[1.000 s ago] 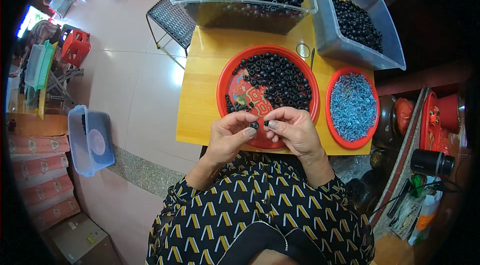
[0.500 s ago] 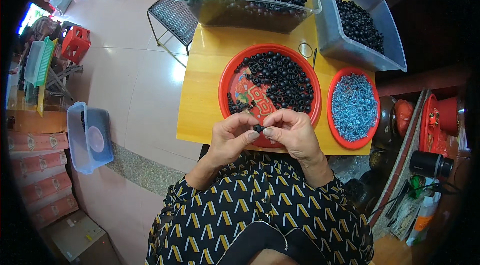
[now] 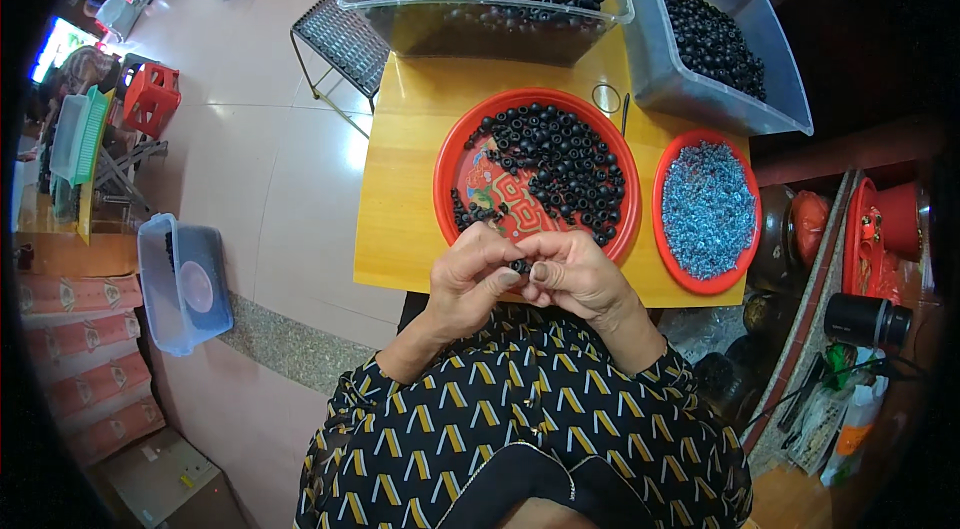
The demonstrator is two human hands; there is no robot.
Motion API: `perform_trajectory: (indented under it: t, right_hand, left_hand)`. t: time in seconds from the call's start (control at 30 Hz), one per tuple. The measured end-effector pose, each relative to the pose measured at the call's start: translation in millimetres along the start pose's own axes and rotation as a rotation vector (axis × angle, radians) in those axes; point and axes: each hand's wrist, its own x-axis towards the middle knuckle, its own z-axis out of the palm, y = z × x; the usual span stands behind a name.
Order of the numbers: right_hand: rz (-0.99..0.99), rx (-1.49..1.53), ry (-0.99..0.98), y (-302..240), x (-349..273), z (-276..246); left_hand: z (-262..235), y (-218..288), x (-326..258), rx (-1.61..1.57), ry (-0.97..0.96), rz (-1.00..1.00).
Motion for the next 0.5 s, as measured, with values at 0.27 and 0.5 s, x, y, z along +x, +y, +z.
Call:
perform_trajectory:
  t: [0.27,0.5]
  right_hand:
    - [-0.098,0.005,-0.052,7.2,-1.1,-1.1]
    - [-0.018,-0.22,0.031,-22.0,-6.8,3.0]
  left_hand:
    - [5.4,0.0,8.0,0.098,-0.049,0.179]
    - [6.8,4.5,8.9,0.022,-0.039,0.045]
